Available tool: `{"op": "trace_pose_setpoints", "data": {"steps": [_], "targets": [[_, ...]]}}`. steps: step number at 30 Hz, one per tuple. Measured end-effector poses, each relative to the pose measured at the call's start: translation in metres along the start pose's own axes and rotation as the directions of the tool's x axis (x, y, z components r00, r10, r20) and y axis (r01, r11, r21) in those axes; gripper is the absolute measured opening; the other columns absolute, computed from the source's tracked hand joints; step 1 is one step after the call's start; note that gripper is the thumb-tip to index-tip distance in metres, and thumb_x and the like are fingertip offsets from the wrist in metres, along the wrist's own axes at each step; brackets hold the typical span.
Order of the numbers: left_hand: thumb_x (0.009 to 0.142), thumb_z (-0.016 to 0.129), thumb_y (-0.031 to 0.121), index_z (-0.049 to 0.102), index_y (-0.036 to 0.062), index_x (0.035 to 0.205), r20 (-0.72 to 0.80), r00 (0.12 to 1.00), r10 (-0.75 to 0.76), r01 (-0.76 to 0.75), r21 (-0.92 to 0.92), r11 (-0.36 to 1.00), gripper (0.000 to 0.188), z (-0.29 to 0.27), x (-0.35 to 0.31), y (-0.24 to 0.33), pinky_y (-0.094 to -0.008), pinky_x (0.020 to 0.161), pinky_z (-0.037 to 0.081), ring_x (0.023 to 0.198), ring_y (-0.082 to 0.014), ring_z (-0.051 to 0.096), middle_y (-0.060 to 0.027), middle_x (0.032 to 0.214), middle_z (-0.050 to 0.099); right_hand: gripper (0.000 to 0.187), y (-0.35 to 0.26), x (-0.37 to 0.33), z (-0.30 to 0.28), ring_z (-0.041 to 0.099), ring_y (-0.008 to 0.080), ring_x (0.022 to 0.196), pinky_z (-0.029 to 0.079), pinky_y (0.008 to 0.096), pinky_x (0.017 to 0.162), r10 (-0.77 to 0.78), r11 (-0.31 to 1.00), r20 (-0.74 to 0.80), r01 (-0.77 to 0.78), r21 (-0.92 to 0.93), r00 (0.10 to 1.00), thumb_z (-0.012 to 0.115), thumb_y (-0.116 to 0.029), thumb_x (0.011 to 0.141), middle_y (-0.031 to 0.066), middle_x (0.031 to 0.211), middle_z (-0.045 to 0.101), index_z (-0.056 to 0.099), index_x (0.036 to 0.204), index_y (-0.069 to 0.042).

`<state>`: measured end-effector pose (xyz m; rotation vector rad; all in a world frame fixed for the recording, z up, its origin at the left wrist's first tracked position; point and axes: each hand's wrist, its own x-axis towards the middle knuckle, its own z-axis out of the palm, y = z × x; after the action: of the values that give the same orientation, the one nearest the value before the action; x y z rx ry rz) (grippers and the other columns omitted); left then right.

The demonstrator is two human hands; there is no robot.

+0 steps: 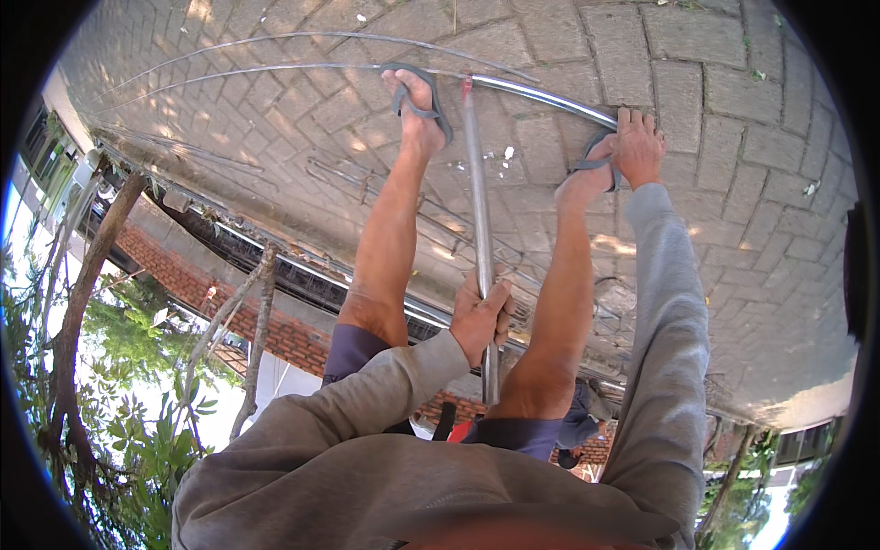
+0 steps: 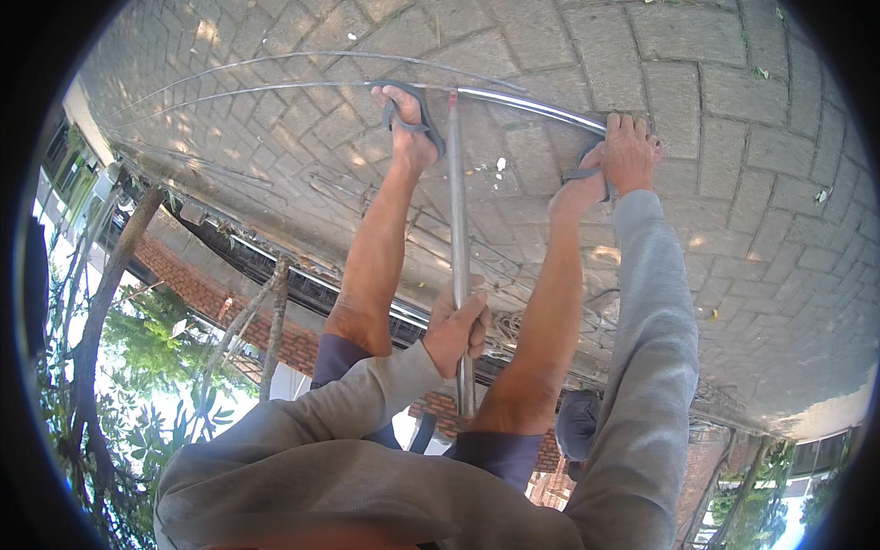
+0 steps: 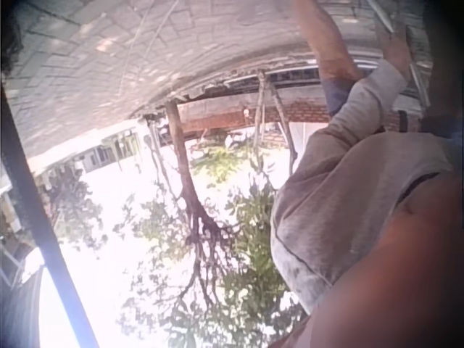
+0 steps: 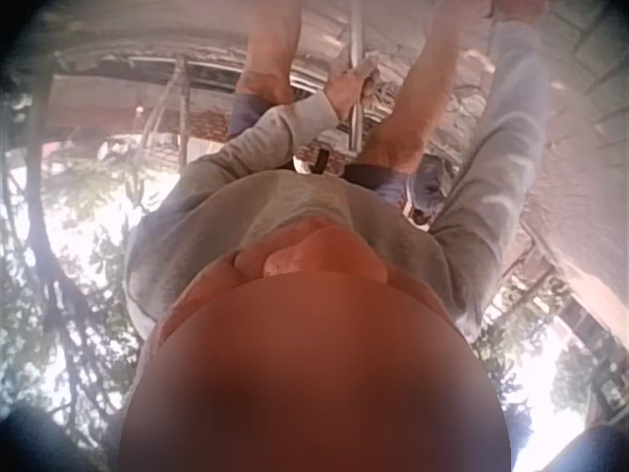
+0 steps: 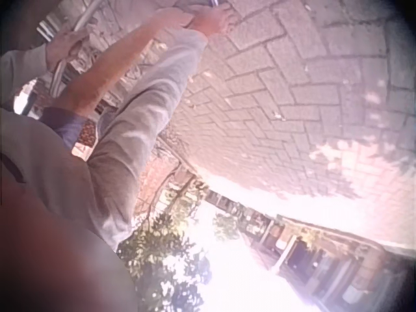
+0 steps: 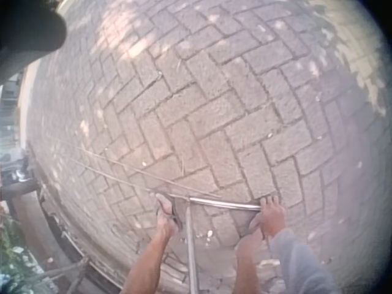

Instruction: The person sits on a paved surface and uses two red-handled metal tools to manipulate and connect thin metal poles. They repeatedly position the tools around the poles, twist them to tighten connections, and adjust the alignment of the poles.

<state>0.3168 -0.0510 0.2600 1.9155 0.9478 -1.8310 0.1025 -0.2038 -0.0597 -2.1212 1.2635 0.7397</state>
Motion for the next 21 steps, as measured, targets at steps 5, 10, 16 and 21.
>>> {"op": "trace_pose_setpoints", "data": {"steps": [5, 10, 16, 21], "targets": [[0.106, 0.060, 0.016, 0.041, 0.0110, 0.146, 0.054, 0.999, 0.007, -0.004, -0.049, 0.999, 0.045, 0.000, -0.006, 0.009, -0.0278, 0.042, 0.038, 0.052, -0.0102, 0.047, -0.0049, 0.084, 0.058, 0.035, 0.027, 0.014, 0.012, 0.063, 0.0378, 0.122, 0.052, 0.0577, 0.097, -0.202, 0.979, 0.089, 0.204, -0.017, 0.975, 0.072, -0.020, 0.088, 0.0185, 0.118, 0.069, 0.060, 0.119, -0.009], [0.106, 0.060, 0.014, 0.040, 0.0105, 0.147, 0.053, 0.999, -0.003, 0.007, -0.081, 0.997, 0.047, 0.004, -0.010, 0.016, -0.0279, 0.042, 0.039, 0.055, -0.0111, 0.049, -0.0044, 0.083, 0.058, 0.037, 0.042, -0.001, -0.015, 0.062, 0.0431, 0.122, 0.051, 0.0560, 0.100, -0.225, 0.965, 0.259, 0.179, 0.190, 0.939, 0.066, -0.034, 0.096, 0.0234, 0.119, 0.070, 0.061, 0.121, -0.006], [0.106, 0.059, 0.015, 0.040, 0.0101, 0.148, 0.059, 0.998, 0.017, -0.013, -0.075, 0.997, 0.046, 0.009, -0.009, 0.013, -0.0281, 0.042, 0.039, 0.055, -0.0110, 0.049, -0.0040, 0.083, 0.057, 0.048, 0.024, -0.018, -0.017, 0.062, 0.0503, 0.119, 0.048, 0.0560, 0.100, -0.237, 0.838, 0.358, 0.004, 0.546, 0.903, 0.060, -0.045, 0.103, 0.0298, 0.122, 0.067, 0.060, 0.129, -0.004], [0.106, 0.059, 0.015, 0.042, 0.0085, 0.145, 0.016, 1.000, -0.003, 0.004, -0.029, 1.000, 0.043, 0.003, -0.011, 0.022, -0.0285, 0.040, 0.039, 0.052, -0.0105, 0.048, -0.0033, 0.080, 0.056, 0.052, 0.007, -0.034, 0.001, 0.062, 0.0507, 0.118, 0.049, 0.0547, 0.102, -0.169, 0.849, 0.254, 0.010, 0.528, 0.952, 0.058, -0.048, 0.105, 0.0312, 0.124, 0.066, 0.060, 0.137, -0.007]]}}
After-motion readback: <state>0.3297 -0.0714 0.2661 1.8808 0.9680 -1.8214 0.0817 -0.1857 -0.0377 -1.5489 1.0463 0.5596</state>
